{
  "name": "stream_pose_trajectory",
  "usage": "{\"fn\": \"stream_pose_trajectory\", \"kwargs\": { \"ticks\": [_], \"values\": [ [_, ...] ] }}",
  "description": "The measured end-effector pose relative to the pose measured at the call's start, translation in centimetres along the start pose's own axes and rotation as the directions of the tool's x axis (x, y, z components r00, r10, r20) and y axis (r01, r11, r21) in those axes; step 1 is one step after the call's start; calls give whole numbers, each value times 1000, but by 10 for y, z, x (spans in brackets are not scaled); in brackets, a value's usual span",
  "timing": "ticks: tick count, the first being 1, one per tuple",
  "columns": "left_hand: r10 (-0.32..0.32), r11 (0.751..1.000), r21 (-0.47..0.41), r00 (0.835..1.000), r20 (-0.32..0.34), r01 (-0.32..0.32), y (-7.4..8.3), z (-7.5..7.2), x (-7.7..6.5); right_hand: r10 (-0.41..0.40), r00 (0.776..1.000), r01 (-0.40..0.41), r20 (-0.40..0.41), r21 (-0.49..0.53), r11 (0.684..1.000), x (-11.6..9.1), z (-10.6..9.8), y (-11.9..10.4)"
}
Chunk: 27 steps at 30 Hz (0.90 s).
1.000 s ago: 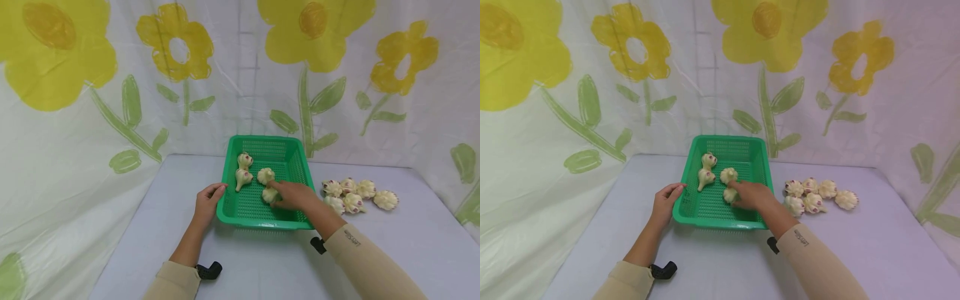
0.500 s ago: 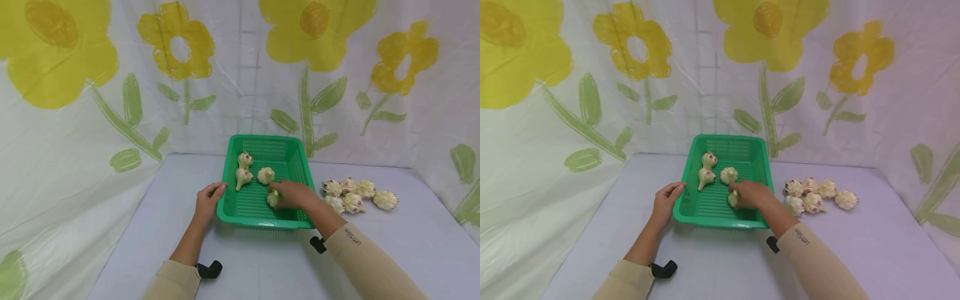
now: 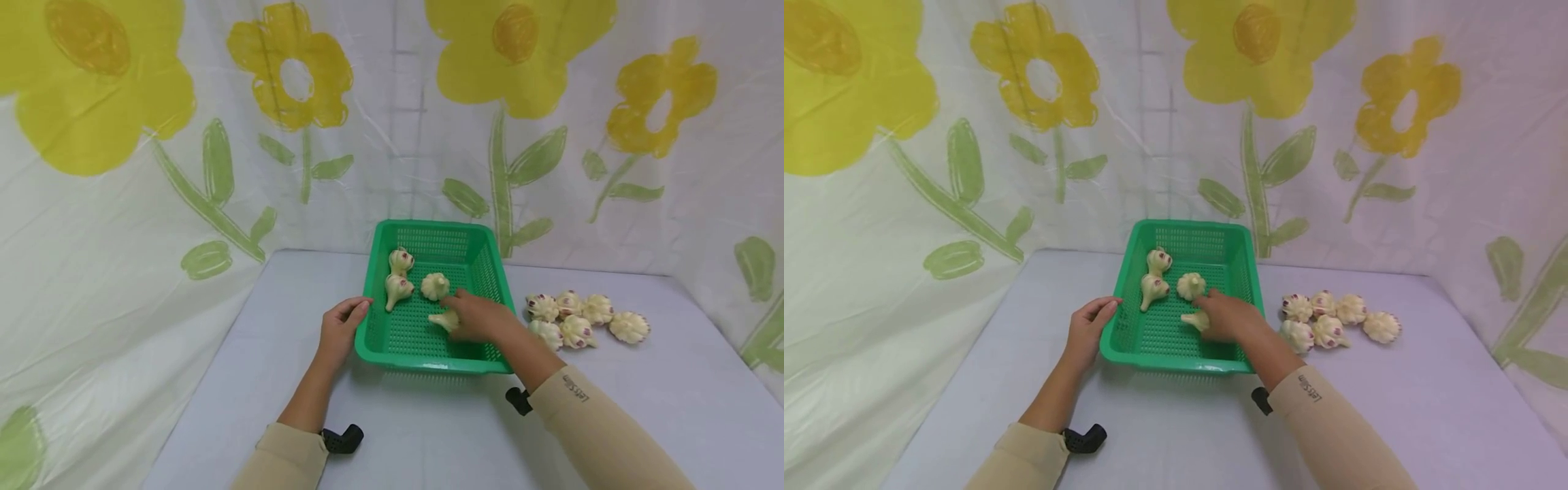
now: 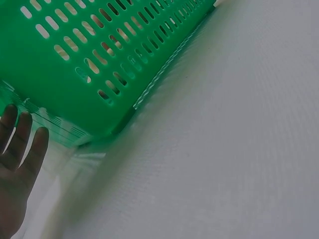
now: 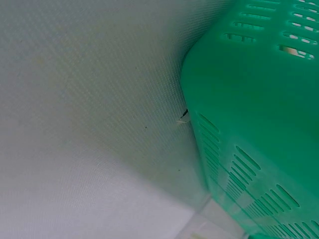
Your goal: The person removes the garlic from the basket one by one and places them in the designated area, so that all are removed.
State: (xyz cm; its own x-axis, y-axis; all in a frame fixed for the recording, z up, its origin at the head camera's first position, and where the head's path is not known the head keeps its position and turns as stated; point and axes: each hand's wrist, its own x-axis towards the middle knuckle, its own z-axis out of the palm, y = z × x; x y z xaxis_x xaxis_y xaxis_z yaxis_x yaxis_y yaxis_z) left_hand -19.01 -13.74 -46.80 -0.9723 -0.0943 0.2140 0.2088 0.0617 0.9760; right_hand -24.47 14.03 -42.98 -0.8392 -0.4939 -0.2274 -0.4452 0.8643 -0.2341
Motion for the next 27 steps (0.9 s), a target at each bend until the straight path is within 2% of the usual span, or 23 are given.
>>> {"fn": "stream_pose_trajectory", "kwargs": {
  "ticks": [2, 6, 11, 16, 24, 27],
  "values": [
    [8, 1000, 3, 1000, 1, -8, -1, 0, 0, -11, 1000, 11, -3, 4, 1000, 0, 0, 0],
    [3, 1000, -3, 1000, -13, -3, -17, 0, 5, -31, 999, 31, -10, 8, 999, -1, -1, -1],
    [23, 1000, 2, 1000, -17, -23, -23, 0, 7, -73, 997, 73, -25, -3, 997, -1, -2, 0],
    [41, 999, -7, 999, -17, -41, -24, -1, 7, -119, 991, 118, -67, -8, 993, 1, -2, 2],
    [7, 1000, 2, 1000, -17, -7, -21, -1, 6, -88, 992, 90, -85, 21, 996, 2, -4, 1],
    [-3, 1000, 8, 1000, -8, 3, -12, -1, 5, -81, 991, 88, -107, 63, 994, 0, -6, 0]
  ]
}}
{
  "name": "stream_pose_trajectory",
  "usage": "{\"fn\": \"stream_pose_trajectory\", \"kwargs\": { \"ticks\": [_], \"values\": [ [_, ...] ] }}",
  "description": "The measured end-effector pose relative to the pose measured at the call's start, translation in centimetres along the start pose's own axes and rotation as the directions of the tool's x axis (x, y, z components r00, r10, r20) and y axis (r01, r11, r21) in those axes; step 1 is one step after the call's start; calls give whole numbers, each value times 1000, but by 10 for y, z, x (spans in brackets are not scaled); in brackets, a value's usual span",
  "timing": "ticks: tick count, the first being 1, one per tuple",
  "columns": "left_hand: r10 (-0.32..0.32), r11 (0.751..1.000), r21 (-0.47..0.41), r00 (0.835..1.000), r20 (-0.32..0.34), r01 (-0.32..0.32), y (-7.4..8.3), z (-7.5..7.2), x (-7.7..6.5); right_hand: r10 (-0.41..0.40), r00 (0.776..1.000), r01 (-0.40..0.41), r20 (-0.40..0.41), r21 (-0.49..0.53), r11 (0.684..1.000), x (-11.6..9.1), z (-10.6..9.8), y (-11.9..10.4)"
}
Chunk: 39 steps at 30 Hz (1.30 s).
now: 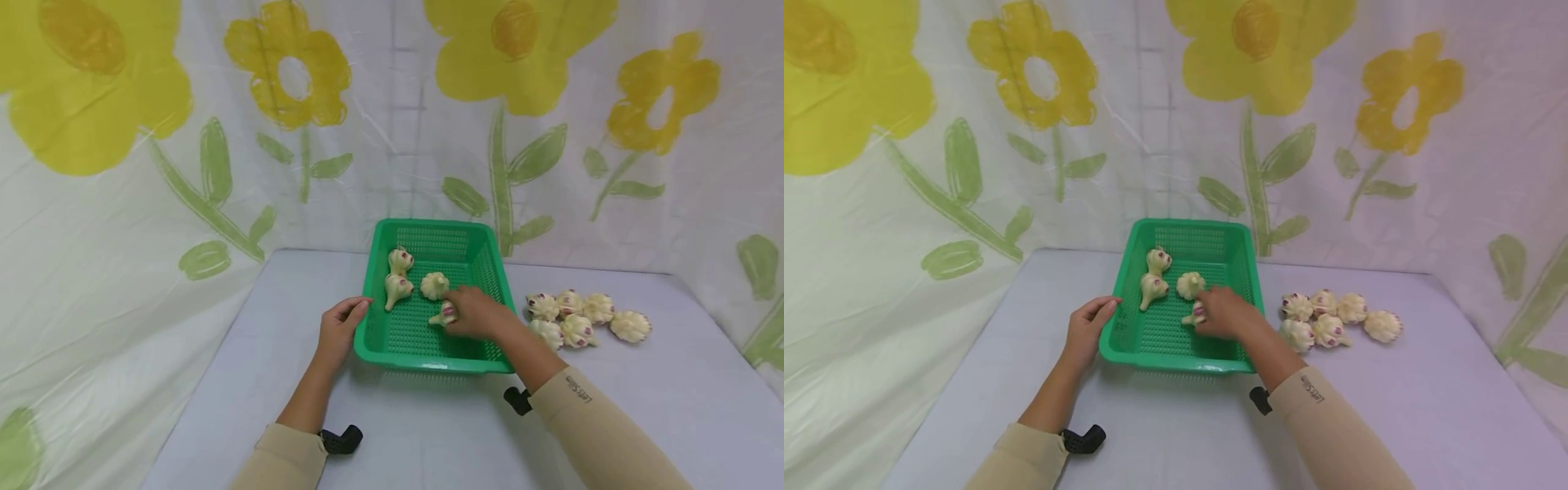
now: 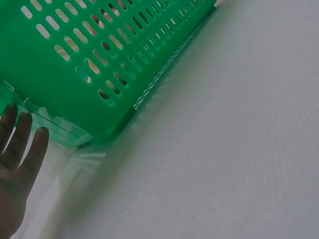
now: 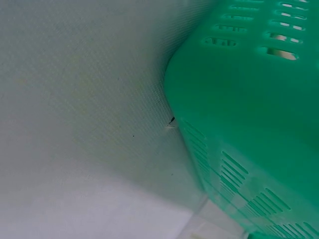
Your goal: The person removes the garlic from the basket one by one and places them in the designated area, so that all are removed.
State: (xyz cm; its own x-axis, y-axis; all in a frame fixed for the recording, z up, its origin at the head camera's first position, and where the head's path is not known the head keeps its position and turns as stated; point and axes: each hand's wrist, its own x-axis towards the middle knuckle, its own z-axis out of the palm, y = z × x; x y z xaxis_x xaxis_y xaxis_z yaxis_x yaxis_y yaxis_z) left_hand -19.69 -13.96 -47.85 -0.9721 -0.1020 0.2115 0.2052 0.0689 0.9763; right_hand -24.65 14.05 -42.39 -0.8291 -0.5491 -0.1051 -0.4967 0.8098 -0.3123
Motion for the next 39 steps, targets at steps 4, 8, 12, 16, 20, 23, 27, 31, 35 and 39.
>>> {"fn": "stream_pose_trajectory", "kwargs": {
  "ticks": [4, 8, 12, 16, 20, 23, 27, 31, 35, 39],
  "values": [
    [5, 1000, 9, 1000, 19, -6, 18, 0, -5, 17, 1000, -16, -17, 80, 997, -2, -3, -2],
    [7, 1000, 15, 1000, 24, -7, 26, 0, -8, 9, 999, -2, -49, 140, 990, -2, -3, -1],
    [11, 1000, 17, 1000, 15, -11, 27, 0, -8, -24, 994, 41, -103, 165, 985, -1, -2, 0],
    [6, 1000, 10, 1000, 11, -6, 26, 0, -8, -37, 990, 60, -134, 172, 983, -2, -2, 0],
    [3, 1000, 0, 1000, 24, -3, 25, 0, -9, -37, 987, 62, -157, 160, 985, -3, -2, -1],
    [3, 1000, -5, 1000, 31, -3, 26, 0, -9, -42, 983, 71, -181, 154, 985, -2, -1, 0],
    [19, 1000, -18, 999, 33, -18, 15, -1, -6, -25, 981, 61, -191, 182, 981, -2, -1, 0],
    [23, 1000, -19, 999, 36, -22, 14, -1, -5, 11, 983, 31, -185, 218, 975, -1, -3, 0],
    [13, 1000, -5, 999, 30, -13, 23, -1, -8, 16, 975, 40, -222, 243, 969, -1, -2, 1],
    [17, 1000, -9, 999, 30, -16, 22, -1, -8, 32, 965, 35, -262, 245, 969, -2, -2, 2]
  ]
}}
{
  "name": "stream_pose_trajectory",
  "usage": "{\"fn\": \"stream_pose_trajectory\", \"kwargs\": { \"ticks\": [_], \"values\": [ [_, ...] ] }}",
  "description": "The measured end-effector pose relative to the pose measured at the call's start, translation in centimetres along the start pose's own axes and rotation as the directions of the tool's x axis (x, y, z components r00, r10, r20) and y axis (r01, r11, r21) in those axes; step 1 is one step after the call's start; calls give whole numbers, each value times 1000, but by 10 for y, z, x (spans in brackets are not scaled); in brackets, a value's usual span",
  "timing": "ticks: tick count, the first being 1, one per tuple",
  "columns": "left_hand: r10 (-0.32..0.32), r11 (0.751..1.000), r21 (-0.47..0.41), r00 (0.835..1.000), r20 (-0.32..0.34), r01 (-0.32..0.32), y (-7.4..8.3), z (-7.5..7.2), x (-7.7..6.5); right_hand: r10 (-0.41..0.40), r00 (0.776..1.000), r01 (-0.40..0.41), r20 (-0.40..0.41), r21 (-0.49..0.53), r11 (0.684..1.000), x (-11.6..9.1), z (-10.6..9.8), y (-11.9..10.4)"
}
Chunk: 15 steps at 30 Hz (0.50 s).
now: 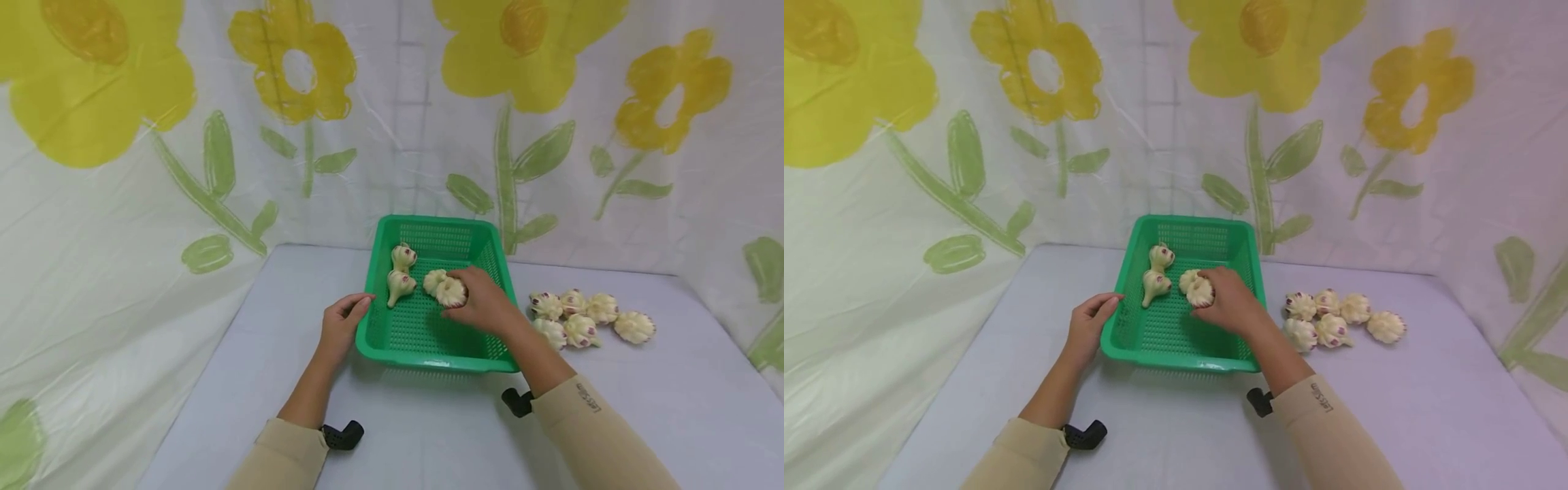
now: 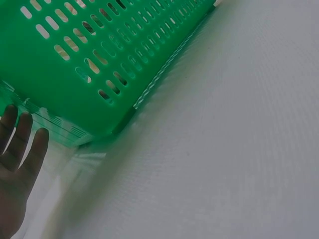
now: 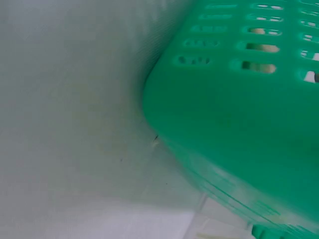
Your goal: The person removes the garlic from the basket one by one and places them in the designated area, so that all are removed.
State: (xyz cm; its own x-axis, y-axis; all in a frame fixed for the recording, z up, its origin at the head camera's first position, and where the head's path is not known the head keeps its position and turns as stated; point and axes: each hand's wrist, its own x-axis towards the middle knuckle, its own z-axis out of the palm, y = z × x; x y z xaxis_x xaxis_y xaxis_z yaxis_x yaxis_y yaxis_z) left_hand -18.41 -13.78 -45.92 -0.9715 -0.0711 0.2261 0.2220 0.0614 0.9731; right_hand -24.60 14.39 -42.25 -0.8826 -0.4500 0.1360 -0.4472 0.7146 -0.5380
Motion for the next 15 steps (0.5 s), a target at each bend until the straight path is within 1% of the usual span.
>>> {"fn": "stream_pose_trajectory", "kwargs": {
  "ticks": [4, 11, 15],
  "values": [
    [-4, 1000, -11, 1000, 12, 4, 0, 0, 0, 12, 1000, -12, -26, 1, 1000, -1, -2, 2],
    [-8, 1000, -10, 1000, 11, 8, 1, 0, 0, 35, 995, -27, -89, 80, 996, -3, -7, 4],
    [-10, 1000, -6, 1000, 7, 10, 1, 0, 0, 29, 994, -22, -108, 71, 997, -3, -7, 6]
  ]
}}
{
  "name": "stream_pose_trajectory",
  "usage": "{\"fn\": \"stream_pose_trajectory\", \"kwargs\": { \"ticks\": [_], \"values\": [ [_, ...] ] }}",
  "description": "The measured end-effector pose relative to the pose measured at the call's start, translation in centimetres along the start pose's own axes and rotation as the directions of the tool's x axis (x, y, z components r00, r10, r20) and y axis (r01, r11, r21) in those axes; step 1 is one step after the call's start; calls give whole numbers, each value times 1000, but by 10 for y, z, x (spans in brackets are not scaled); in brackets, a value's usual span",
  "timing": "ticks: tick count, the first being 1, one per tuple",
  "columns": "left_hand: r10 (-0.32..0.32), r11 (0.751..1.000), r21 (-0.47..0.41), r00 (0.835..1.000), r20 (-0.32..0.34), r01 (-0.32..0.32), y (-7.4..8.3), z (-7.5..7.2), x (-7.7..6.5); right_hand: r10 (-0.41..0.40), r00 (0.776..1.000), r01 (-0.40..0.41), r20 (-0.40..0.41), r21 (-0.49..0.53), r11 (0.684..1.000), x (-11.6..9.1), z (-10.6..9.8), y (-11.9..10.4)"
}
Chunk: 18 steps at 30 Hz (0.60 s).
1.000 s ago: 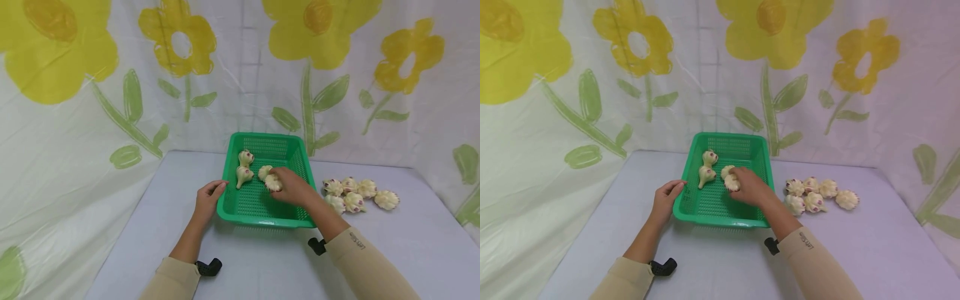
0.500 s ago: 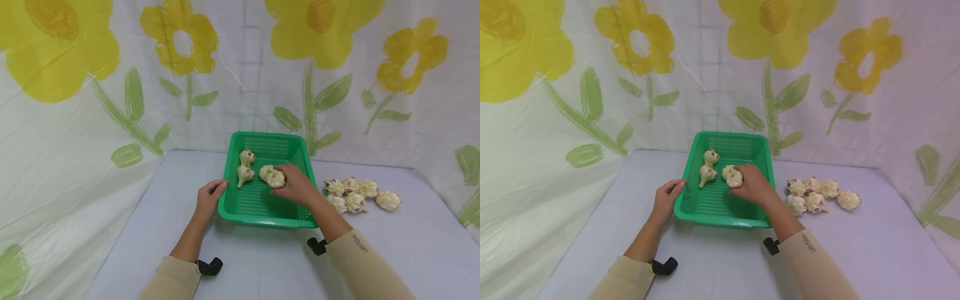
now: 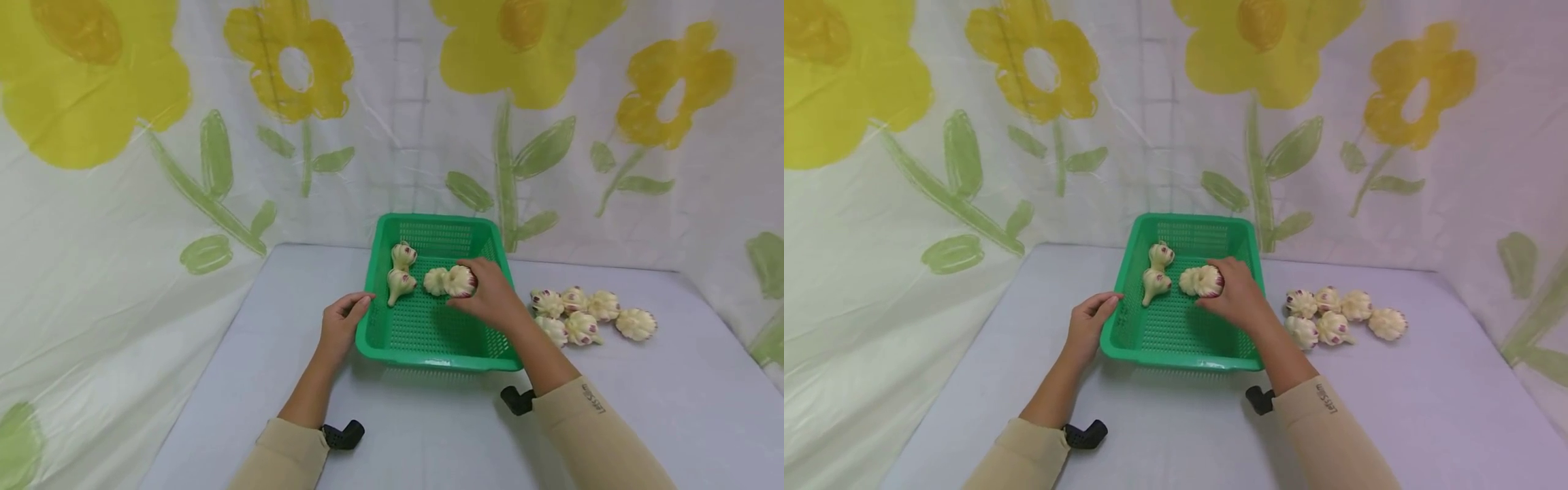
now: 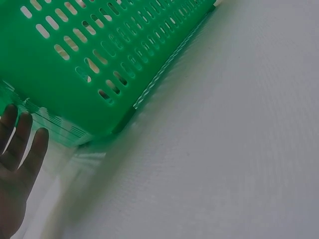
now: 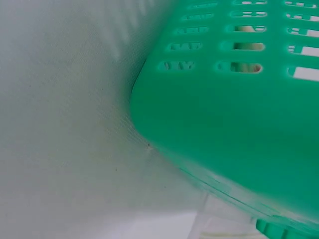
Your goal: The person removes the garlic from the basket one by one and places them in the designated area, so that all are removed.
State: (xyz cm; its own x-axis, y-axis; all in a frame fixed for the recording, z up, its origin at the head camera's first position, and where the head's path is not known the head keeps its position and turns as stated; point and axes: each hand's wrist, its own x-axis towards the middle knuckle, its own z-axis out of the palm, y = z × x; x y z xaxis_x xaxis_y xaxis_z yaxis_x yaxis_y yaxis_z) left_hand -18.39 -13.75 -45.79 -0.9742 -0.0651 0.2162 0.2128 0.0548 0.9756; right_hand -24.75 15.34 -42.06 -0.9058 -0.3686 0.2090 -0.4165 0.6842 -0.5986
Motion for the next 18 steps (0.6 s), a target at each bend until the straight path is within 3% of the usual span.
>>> {"fn": "stream_pose_trajectory", "kwargs": {
  "ticks": [6, 18],
  "values": [
    [-12, 1000, 4, 1000, -4, 12, 0, 0, 0, -19, 1000, 21, 22, -81, 996, 0, -1, -1],
    [-10, 1000, 21, 1000, 0, 10, 2, -1, 0, 52, 997, -44, 59, -142, 989, 1, 0, -3]
  ]
}}
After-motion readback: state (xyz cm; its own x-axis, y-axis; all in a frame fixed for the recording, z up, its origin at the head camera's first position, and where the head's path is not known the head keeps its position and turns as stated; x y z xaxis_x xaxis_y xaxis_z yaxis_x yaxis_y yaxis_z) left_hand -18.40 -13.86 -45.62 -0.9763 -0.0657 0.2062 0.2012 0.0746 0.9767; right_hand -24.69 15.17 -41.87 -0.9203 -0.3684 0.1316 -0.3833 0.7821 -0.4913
